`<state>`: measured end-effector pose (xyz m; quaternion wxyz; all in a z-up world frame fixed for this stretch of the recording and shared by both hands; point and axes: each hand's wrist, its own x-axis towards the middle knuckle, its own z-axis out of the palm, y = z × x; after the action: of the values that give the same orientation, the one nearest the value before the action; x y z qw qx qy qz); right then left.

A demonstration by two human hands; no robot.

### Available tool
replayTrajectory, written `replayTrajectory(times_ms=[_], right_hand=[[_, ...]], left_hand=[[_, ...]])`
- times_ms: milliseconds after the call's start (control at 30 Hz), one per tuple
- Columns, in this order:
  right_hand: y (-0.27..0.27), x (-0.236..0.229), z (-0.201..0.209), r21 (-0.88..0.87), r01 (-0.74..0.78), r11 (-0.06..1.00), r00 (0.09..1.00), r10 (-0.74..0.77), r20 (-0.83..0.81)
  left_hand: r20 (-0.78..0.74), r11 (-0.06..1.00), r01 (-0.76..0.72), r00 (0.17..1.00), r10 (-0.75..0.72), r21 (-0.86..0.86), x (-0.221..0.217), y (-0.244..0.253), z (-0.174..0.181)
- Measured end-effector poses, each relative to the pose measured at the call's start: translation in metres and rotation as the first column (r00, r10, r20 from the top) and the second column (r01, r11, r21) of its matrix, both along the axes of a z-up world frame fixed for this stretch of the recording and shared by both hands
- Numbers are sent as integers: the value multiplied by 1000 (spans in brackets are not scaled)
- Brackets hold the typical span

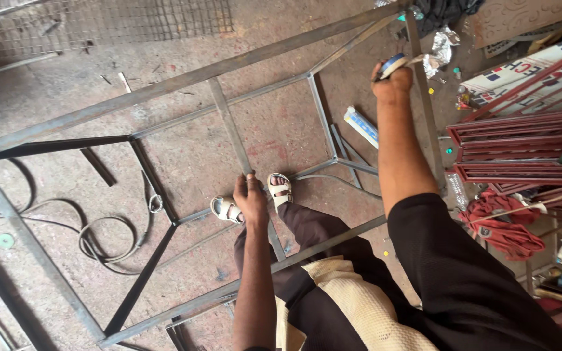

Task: The person measures a rectangular metal frame with a tape measure, then uses a welding torch to weld joints on the frame. The person repeatedly measures and welds different sections of the frame.

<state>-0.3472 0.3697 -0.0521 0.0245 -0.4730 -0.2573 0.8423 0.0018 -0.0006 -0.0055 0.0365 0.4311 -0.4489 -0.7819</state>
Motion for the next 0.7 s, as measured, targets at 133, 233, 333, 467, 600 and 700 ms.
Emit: replayTrajectory(times_ms=[133,233,333,467,600,700], right_hand=[[-7,18,-2,132,-62,989,998,63,-5],[-60,59,-24,11,-149,989,987,149,-57],[-150,109,-32,3,-364,931,915,359,-185],[-236,159,33,-234,-492,839,867,495,-48],[-271,166,129,-214,-665,716,745,657,-116],[-265,171,150,-142,-791,595,611,752,-248]], left_hand=[[-16,1000,16,1000,-16,-20,5,3,-8],[-59,1000,3,998,-4,-19,2,4,-8],[5,1000,6,1000,-6,-18,-2,7,-3],[38,996,36,999,-33,-76,0,5,1],[55,996,36,998,-32,-80,-10,6,14],[79,996,10,997,-17,86,-13,8,27]])
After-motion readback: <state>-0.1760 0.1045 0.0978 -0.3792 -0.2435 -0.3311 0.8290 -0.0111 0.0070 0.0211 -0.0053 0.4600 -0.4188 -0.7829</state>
